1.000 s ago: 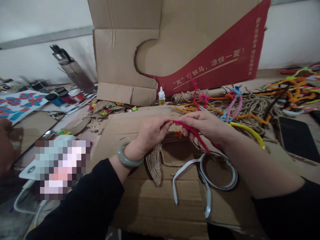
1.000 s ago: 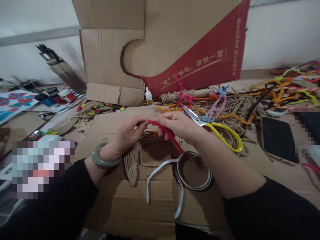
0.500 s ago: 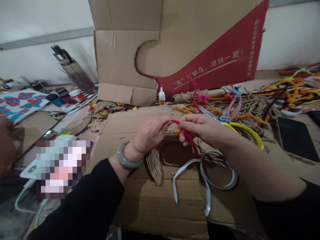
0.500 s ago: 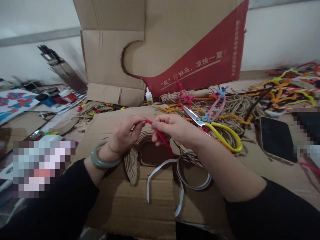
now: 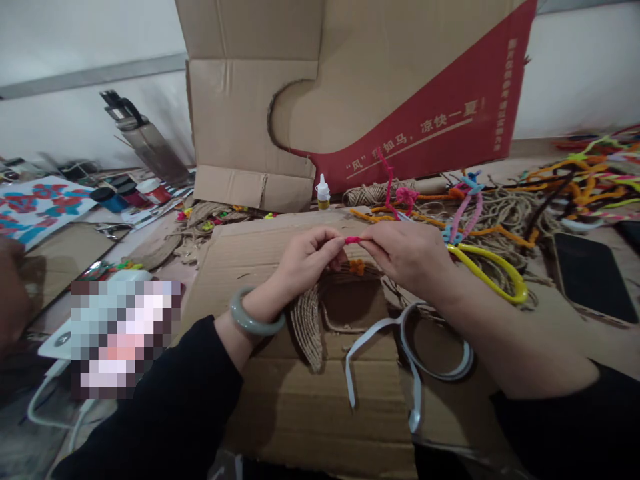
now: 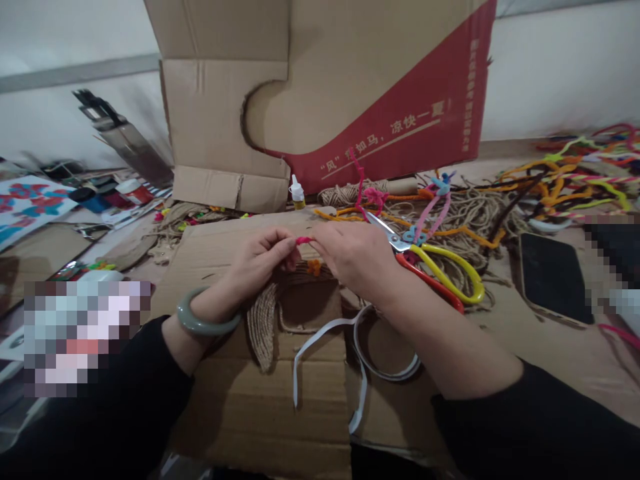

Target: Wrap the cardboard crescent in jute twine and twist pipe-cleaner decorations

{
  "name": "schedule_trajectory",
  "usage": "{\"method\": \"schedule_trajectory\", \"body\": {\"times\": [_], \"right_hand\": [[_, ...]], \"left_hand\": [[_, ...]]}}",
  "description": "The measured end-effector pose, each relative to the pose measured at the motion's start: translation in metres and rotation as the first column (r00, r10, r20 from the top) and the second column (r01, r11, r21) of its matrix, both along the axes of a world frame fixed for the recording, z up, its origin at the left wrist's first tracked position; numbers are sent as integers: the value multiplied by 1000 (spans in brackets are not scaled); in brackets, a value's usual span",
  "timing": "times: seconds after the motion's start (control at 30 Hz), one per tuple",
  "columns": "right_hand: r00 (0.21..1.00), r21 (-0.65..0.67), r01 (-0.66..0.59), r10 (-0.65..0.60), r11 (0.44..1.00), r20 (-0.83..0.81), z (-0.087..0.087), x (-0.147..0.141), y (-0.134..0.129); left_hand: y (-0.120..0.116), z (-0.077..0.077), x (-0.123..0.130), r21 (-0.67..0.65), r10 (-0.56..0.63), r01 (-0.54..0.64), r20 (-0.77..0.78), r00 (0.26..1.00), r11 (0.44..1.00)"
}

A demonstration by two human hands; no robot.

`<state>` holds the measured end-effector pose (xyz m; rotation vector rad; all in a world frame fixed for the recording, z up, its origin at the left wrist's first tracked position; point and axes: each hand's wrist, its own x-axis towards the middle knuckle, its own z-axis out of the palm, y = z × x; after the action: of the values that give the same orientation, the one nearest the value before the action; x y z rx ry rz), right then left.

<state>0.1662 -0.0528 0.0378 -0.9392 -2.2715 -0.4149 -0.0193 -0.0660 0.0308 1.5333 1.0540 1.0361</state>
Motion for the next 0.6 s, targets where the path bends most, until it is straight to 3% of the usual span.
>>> {"method": "schedule_trajectory", "body": {"times": [0.13, 0.33, 0.43, 0.6], "right_hand": [[999, 61, -37, 37, 997, -11, -1, -1, 1], [998, 104, -70, 69, 992, 14, -5, -5, 1], [996, 101, -81, 83, 992, -17, -8, -5, 3], [999, 19, -24, 25, 1000, -32, -12, -4, 7]], "left_hand": [[-1, 6, 0, -207, -39, 74, 167, 985, 976], [-4, 13, -2, -355, -105, 200, 269, 957, 913], [-3, 11, -2, -356, -114, 212, 278, 954, 910], [0, 6, 0, -253, -55, 98, 172, 984, 962]]}}
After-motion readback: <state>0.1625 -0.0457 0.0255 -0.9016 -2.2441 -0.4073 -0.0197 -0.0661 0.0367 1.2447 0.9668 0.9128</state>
